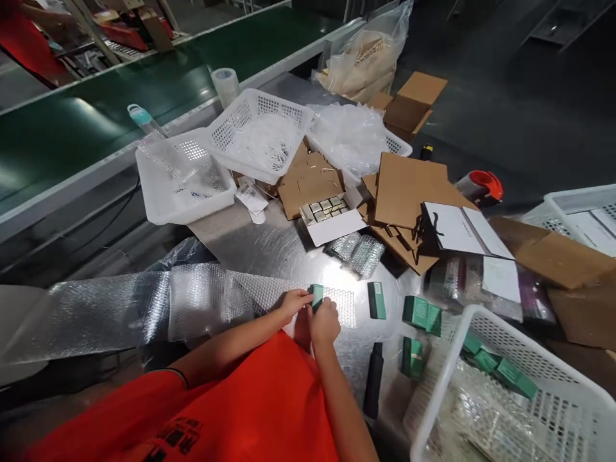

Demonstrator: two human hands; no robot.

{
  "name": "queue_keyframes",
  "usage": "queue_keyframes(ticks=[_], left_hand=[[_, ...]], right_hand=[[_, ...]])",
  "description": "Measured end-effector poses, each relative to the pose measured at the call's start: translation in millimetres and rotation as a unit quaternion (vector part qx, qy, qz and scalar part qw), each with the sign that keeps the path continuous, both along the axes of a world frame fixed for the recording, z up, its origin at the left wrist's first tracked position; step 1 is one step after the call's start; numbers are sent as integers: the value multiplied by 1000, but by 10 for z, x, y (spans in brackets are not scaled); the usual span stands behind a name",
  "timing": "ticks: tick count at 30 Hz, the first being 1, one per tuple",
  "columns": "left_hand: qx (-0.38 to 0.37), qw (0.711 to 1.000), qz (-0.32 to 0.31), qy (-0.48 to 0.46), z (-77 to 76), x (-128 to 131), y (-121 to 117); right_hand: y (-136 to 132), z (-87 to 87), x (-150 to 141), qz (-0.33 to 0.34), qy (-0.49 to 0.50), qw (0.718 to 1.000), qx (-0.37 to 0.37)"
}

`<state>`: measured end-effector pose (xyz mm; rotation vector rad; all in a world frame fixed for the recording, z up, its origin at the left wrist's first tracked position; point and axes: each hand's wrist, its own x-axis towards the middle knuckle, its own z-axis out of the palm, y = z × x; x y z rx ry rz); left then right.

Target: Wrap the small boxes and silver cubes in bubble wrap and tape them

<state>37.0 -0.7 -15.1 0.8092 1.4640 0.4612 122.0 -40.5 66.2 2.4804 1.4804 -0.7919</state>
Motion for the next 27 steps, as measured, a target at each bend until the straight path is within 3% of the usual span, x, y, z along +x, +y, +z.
queue_keyframes(ticks=[3, 6, 10, 14, 19, 22, 24, 27], left_hand=[[-15, 1000, 23, -16, 53, 22, -20], [-33, 998, 52, -32, 95, 25, -21], [-37, 997, 63, -21, 130, 28, -10], [-29, 997, 74, -17, 158, 41, -15], [-27, 996, 81, -24, 212, 45, -22], [-32, 996, 79, -29, 268, 40, -16], [-41, 996, 71, -21, 300, 35, -5], [-64, 997, 44, -4, 325, 25, 13]], right_hand=[[-20, 20, 319, -17, 24, 998, 59], [-19, 95, 944, -73, -34, 991, 104], [14, 201, 1812, -135, -140, 979, 62], [95, 143, 2282, -97, -153, 982, 47], [168, -23, 2591, 55, -143, 988, 2], [142, 0, 2688, 105, -132, 985, 37], [79, 64, 2606, 119, -122, 981, 96], [-60, 141, 2155, 154, -40, 971, 178]])
